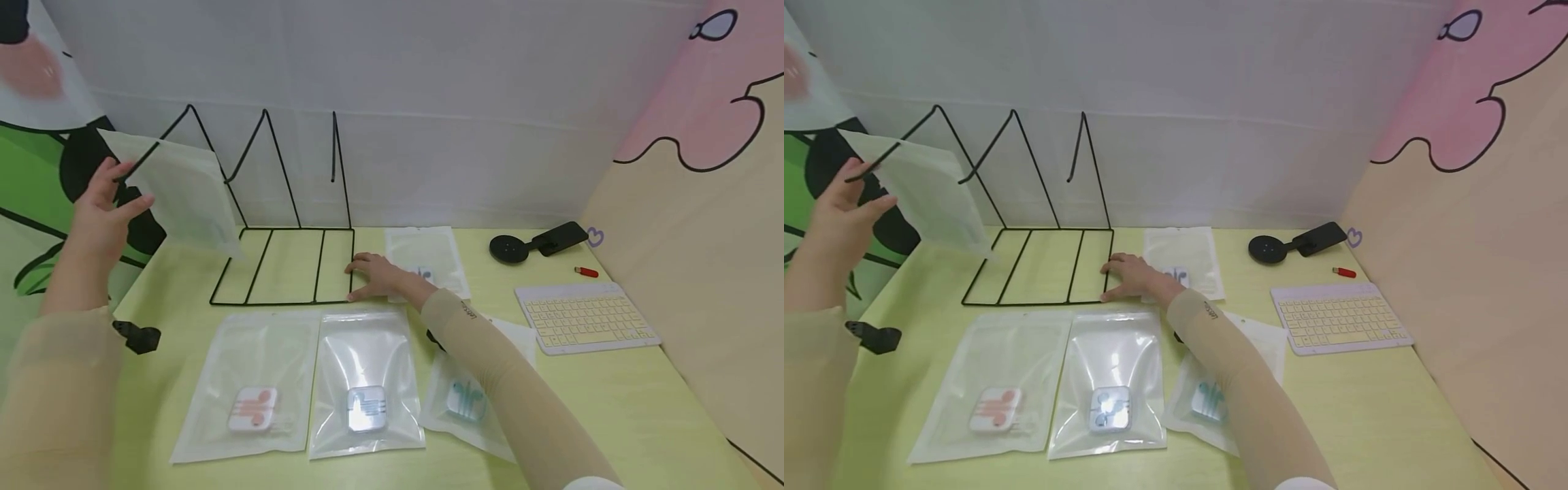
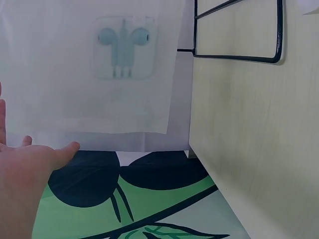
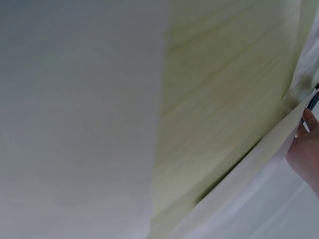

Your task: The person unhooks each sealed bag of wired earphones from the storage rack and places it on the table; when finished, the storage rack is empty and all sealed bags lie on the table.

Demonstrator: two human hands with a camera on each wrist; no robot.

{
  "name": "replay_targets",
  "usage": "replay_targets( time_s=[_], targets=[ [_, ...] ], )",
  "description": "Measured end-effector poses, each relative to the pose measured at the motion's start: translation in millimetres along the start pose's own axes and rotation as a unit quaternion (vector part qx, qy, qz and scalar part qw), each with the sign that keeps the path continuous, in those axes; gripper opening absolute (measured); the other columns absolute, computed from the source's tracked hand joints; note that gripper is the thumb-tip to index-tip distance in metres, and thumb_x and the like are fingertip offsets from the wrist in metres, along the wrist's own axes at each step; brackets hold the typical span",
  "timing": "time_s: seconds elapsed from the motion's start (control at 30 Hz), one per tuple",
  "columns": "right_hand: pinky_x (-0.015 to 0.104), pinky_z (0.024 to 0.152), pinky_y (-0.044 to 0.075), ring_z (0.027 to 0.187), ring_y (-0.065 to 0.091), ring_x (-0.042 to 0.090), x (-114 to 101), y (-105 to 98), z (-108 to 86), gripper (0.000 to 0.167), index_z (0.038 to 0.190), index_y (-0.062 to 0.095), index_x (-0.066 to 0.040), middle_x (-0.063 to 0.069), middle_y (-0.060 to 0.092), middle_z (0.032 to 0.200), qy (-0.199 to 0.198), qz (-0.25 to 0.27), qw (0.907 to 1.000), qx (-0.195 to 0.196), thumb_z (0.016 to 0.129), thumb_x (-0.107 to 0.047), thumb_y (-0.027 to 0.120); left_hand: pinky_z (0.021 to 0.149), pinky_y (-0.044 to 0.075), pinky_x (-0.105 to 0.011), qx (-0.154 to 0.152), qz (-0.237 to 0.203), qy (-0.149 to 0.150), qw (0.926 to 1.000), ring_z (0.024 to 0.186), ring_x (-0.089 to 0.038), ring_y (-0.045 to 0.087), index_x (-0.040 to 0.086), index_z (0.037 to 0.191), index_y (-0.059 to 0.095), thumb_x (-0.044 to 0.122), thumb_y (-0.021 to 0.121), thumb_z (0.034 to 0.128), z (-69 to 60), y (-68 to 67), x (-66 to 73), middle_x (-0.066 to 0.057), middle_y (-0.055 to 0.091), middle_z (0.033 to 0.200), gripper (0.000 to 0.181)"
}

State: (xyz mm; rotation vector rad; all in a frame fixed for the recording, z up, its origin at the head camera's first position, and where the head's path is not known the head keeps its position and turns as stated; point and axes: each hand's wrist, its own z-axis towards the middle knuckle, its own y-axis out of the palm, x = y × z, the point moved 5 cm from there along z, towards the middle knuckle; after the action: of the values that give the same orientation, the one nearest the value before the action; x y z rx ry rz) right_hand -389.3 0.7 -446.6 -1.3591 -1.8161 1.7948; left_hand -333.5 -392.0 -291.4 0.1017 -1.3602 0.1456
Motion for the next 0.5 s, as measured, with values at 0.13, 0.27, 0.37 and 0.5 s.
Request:
replay_targets(
  time_s=[0.13,0.27,0.37,0.5],
  targets=[
    [0.052,0.114,0.017,0.144,0.014,0.029,1.3,0.1,0.0,0.071,0.141,0.042,-0.027,0.005,0.015,0.157,-0.001,0.002,1.0,0.0,0.08,-0.054,0.068,0.113,-0.009,-0.021,0.008,0.037,0.001,0.9993,0.138,0.008,-0.007,0.033,0.142,0.041,0.013,0.058,0.0934,5.7,-0.8,0.9,0.027,0.004,0.153,0.055],
    [0.052,0.114,0.016,0.144,0.013,0.029,2.3,1.2,0.3,0.071,0.141,0.041,-0.027,0.005,0.015,0.157,-0.003,-0.002,1.0,0.0,0.081,-0.054,0.067,0.113,0.003,-0.016,0.017,0.001,0.015,0.9997,0.137,0.004,0.007,0.03,0.138,0.047,0.009,0.06,0.0915,9.8,-0.4,1.1,0.019,0.016,0.153,0.052],
    [0.052,0.114,0.016,0.144,0.014,0.029,2.4,2.1,1.0,0.071,0.141,0.041,-0.027,0.005,0.016,0.157,-0.006,-0.004,1.0,0.0,0.081,-0.055,0.067,0.105,0.023,-0.012,0.033,-0.069,0.035,0.9964,0.126,-0.001,0.027,0.021,0.133,0.054,0.002,0.063,0.088,11.8,-2.9,0.8,0.01,0.038,0.141,0.05],
    [0.052,0.114,0.016,0.144,0.014,0.029,1.9,0.9,2.1,0.072,0.141,0.041,-0.028,0.005,0.016,0.157,-0.007,-0.004,1.0,0.002,0.08,-0.055,0.067,0.088,0.039,-0.012,0.051,-0.145,0.064,0.986,0.103,-0.003,0.046,0.01,0.124,0.06,-0.009,0.065,0.0822,12.1,-8.4,0.6,0.005,0.056,0.114,0.047]
  ],
)
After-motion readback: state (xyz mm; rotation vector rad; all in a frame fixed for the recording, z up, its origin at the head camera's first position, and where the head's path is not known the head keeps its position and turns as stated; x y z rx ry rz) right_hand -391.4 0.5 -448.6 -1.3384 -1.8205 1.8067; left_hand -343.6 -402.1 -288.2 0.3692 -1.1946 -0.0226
